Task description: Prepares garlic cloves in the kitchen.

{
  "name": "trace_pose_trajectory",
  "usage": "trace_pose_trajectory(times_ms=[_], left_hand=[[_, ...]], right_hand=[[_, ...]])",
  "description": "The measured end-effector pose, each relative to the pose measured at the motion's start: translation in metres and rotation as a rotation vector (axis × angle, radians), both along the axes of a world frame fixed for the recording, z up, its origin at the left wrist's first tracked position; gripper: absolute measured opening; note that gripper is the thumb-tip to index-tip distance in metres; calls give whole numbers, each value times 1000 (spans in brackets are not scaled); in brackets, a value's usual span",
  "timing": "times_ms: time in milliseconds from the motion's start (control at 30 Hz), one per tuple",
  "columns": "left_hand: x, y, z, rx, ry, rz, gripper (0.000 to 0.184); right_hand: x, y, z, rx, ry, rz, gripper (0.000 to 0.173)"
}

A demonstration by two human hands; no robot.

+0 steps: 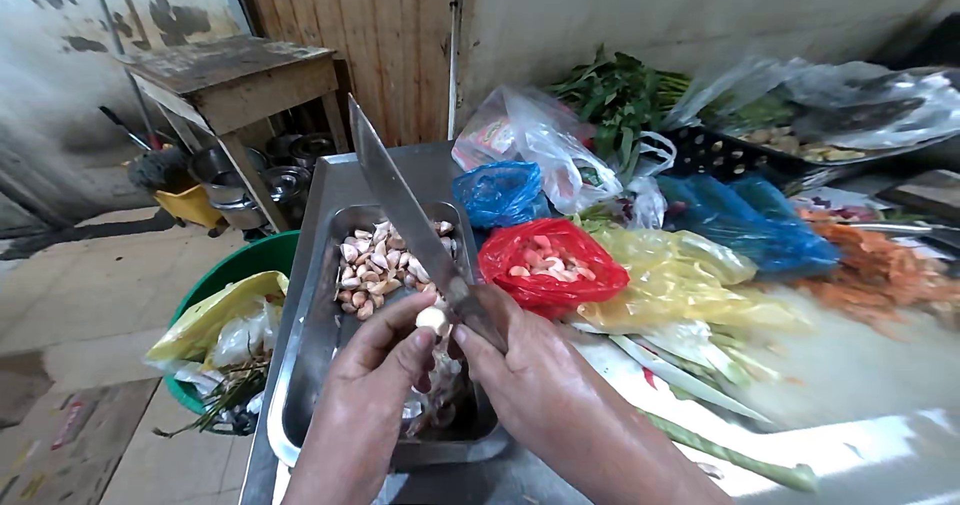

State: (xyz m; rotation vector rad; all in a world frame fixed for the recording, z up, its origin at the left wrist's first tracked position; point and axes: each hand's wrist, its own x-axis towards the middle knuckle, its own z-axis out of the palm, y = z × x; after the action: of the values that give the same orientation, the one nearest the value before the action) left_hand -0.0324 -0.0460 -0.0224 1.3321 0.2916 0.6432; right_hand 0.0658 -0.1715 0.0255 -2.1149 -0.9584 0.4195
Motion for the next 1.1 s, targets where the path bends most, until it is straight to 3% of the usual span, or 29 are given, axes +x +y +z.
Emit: trace_pose_trajectory(times_ms=[200,400,567,800,900,967,1100], left_hand=[[-3,-1,12,101,118,-90,32],[-5,-10,21,67,117,-56,28],[-5,-12,33,-45,192,-191,38],[61,-25,63,284,358,-263,29],[108,-31,76,565,494,-315,36],[132,-30,85,638,594,-359,45],[110,-19,96,815,446,-263,38]], right_hand=[[-9,-1,-18,118,-483,20,19],[2,-16,5,19,-45,-4,23],[29,-56,3,203,-86,-236,22],[44,-124,-7,280,-80,-309,25],[41,-128,-8,227,-67,-310,25],[38,-129,-9,168,-70,-274,28],[34,-125,-6,-11,4,-162,30]])
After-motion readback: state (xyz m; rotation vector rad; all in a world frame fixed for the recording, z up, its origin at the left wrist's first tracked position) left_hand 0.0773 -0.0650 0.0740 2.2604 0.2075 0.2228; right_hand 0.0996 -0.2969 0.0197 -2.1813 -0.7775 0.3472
